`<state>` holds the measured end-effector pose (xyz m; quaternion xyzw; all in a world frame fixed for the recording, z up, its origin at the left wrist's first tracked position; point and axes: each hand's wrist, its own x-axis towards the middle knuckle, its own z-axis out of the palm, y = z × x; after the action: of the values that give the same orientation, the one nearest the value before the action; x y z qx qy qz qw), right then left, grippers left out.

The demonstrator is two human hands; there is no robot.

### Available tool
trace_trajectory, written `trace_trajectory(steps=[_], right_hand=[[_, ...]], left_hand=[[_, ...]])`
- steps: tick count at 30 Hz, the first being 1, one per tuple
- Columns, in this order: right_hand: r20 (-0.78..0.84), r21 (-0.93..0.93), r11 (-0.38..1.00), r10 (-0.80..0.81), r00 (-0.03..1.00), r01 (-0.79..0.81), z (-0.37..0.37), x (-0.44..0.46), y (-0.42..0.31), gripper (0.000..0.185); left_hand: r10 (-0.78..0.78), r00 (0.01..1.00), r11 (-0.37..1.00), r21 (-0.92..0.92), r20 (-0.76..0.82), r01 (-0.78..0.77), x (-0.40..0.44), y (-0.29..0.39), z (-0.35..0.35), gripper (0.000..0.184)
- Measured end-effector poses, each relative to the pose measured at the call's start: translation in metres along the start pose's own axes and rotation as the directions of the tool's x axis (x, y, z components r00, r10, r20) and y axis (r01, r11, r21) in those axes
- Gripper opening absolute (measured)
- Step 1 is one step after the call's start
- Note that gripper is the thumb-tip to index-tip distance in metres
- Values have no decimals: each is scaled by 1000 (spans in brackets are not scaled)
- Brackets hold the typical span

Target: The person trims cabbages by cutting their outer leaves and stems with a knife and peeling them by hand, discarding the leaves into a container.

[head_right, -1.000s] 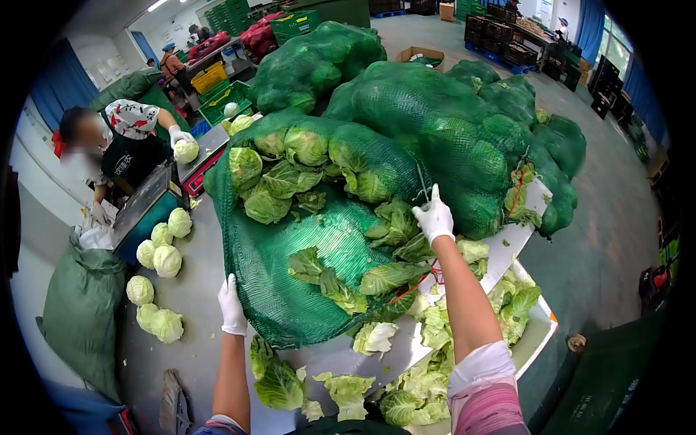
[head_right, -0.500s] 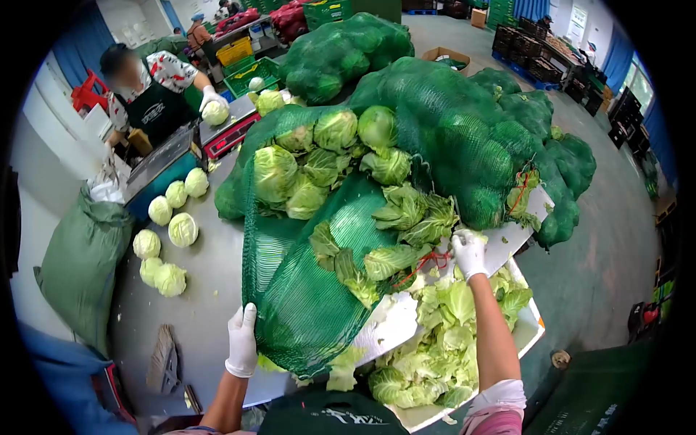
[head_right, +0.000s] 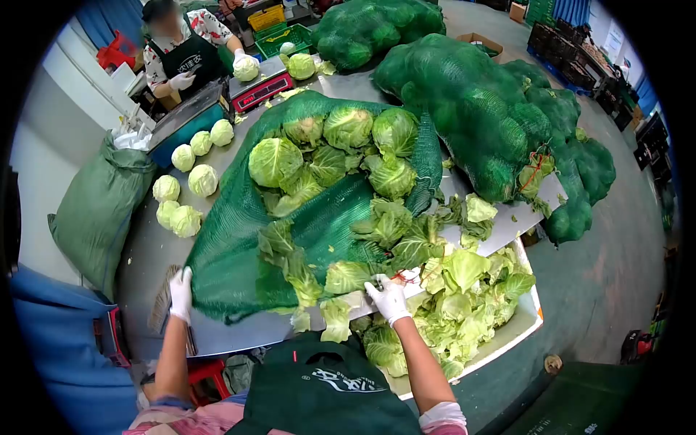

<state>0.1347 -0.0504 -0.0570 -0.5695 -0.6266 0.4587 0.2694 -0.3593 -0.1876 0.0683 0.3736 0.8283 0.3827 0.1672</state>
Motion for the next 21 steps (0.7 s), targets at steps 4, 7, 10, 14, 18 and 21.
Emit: trace_trajectory(steps=[4,7,10,14,18,21], right_hand=[[-255,-63,996,-82,963,68,-39,-29,35,19],[-440,-111,983,85,894,-148,-82,-60,81,25],[-586,40,938,301,753,-344,-110,-82,145,22],[-584,263,905,424,692,-333,-118,-94,129,55],[-499,236,837,540,678,-493,-115,-118,45,61],[-407,27,798,559,722,-602,-119,-126,29,59]], left_hand=[[9,998,991,-132,67,0,87,-1,1,37],[613,780,653,636,-125,-412,73,135,34,59],[677,736,735,34,-3,-677,52,257,92,63],[643,757,754,78,114,-652,132,249,189,70],[432,881,627,637,194,-448,164,264,205,90],[243,923,745,553,297,-374,180,256,207,114]])
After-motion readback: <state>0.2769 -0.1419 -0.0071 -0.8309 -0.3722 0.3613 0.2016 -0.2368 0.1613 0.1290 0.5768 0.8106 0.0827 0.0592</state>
